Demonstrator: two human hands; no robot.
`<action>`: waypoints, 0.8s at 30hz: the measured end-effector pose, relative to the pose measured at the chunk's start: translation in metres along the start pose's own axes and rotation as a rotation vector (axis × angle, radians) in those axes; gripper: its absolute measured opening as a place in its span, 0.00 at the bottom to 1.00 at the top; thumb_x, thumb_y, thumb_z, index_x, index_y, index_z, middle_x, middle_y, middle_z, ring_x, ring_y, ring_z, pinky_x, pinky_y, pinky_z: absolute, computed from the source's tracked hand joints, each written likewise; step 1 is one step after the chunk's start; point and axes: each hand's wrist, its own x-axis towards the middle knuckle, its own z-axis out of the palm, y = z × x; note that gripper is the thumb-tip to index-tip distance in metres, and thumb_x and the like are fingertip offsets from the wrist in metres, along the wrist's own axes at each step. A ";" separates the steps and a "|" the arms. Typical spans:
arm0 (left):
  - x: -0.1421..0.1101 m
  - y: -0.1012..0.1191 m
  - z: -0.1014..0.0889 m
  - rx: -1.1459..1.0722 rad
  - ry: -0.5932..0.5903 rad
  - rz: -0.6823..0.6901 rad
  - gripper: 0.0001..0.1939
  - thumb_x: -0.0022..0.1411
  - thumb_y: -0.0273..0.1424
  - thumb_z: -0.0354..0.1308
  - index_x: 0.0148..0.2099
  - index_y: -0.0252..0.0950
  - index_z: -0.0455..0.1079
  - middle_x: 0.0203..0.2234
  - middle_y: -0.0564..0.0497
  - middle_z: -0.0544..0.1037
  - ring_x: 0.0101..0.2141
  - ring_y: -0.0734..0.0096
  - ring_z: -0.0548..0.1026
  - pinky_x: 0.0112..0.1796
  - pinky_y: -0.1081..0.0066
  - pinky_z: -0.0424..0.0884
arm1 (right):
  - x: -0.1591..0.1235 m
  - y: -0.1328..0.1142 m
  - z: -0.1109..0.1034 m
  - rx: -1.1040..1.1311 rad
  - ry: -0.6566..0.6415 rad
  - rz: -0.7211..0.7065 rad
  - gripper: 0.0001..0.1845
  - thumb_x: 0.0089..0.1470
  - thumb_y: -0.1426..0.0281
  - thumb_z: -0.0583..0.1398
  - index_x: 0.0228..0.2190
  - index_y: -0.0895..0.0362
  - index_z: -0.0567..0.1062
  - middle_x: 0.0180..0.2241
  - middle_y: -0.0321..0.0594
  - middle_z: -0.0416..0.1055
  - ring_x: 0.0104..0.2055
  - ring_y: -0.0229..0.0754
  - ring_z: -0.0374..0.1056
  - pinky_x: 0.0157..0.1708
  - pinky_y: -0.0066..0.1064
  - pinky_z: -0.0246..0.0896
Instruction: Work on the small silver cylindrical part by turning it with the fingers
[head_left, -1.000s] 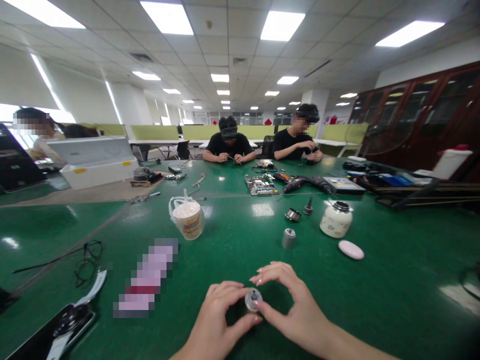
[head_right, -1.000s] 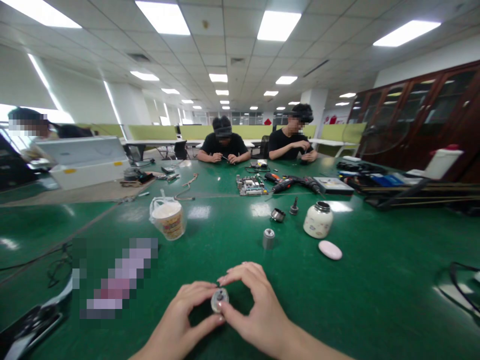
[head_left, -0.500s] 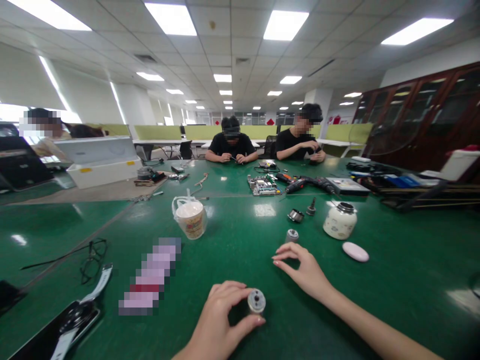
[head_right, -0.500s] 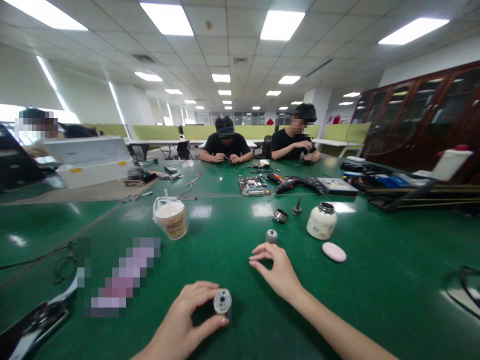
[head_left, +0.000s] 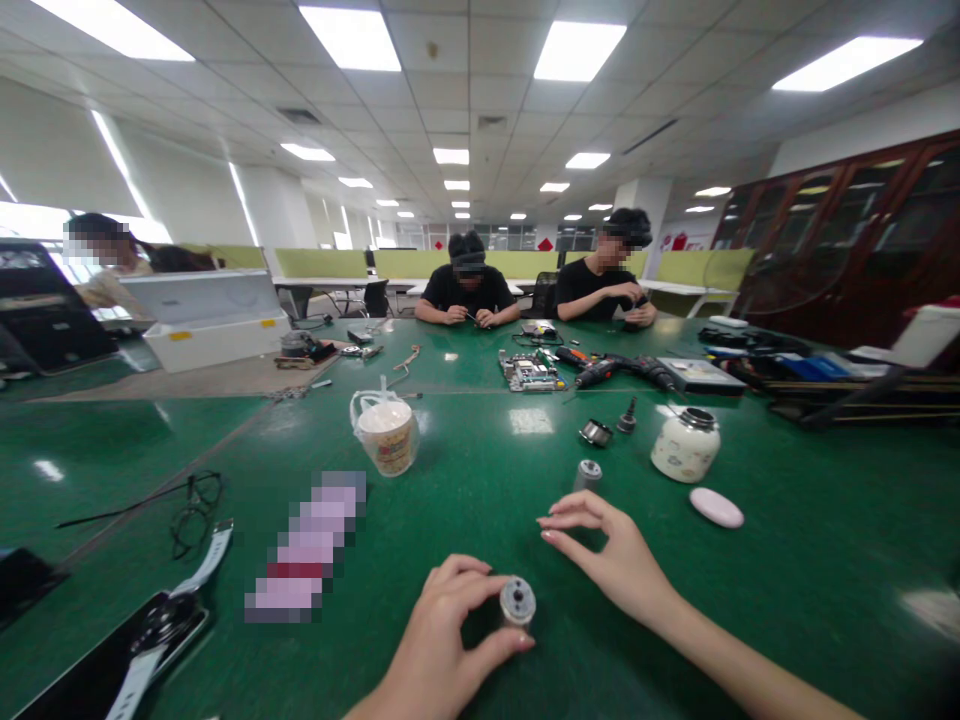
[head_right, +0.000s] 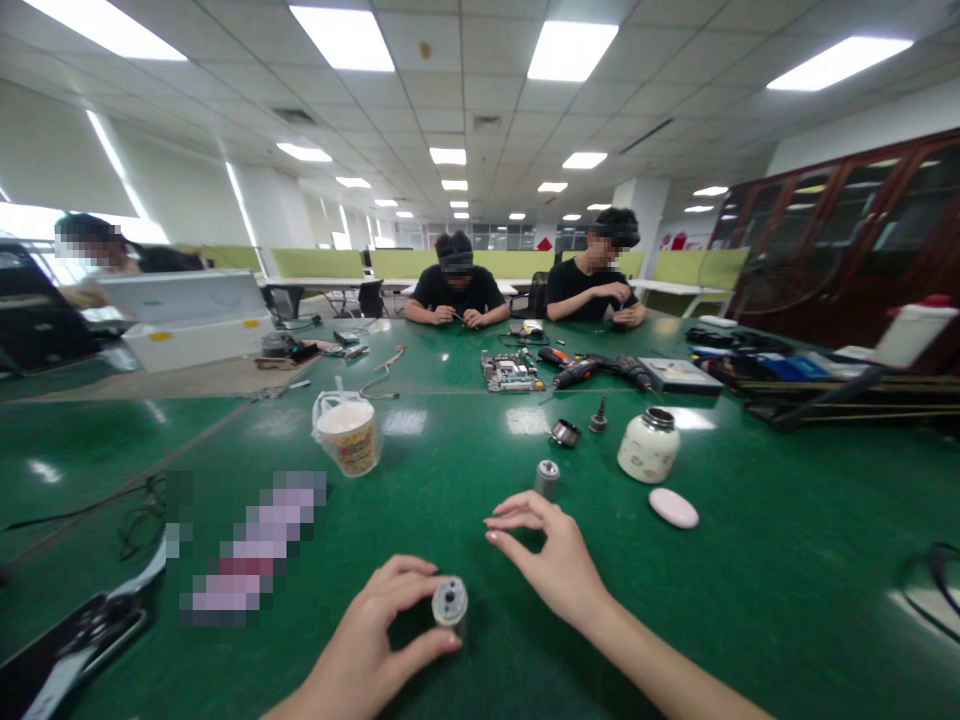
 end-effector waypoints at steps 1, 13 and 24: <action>0.000 0.000 0.000 -0.003 -0.002 0.002 0.15 0.57 0.38 0.68 0.48 0.42 0.78 0.41 0.46 0.81 0.48 0.53 0.71 0.49 0.57 0.68 | -0.005 -0.010 0.003 0.024 -0.019 -0.010 0.07 0.54 0.67 0.66 0.35 0.53 0.75 0.37 0.38 0.81 0.44 0.48 0.77 0.50 0.41 0.63; -0.001 -0.001 0.001 -0.014 0.004 0.007 0.17 0.57 0.36 0.69 0.50 0.44 0.77 0.42 0.46 0.80 0.49 0.52 0.70 0.49 0.56 0.68 | -0.026 -0.043 0.021 0.007 -0.135 -0.059 0.10 0.49 0.74 0.68 0.34 0.52 0.75 0.33 0.34 0.79 0.41 0.47 0.74 0.46 0.41 0.62; -0.007 -0.001 0.000 -0.067 0.145 0.122 0.27 0.55 0.36 0.69 0.57 0.42 0.69 0.48 0.43 0.75 0.50 0.52 0.71 0.51 0.53 0.69 | -0.039 -0.018 0.018 0.202 -0.190 -0.090 0.19 0.52 0.76 0.54 0.47 0.54 0.67 0.46 0.44 0.72 0.51 0.48 0.68 0.54 0.45 0.60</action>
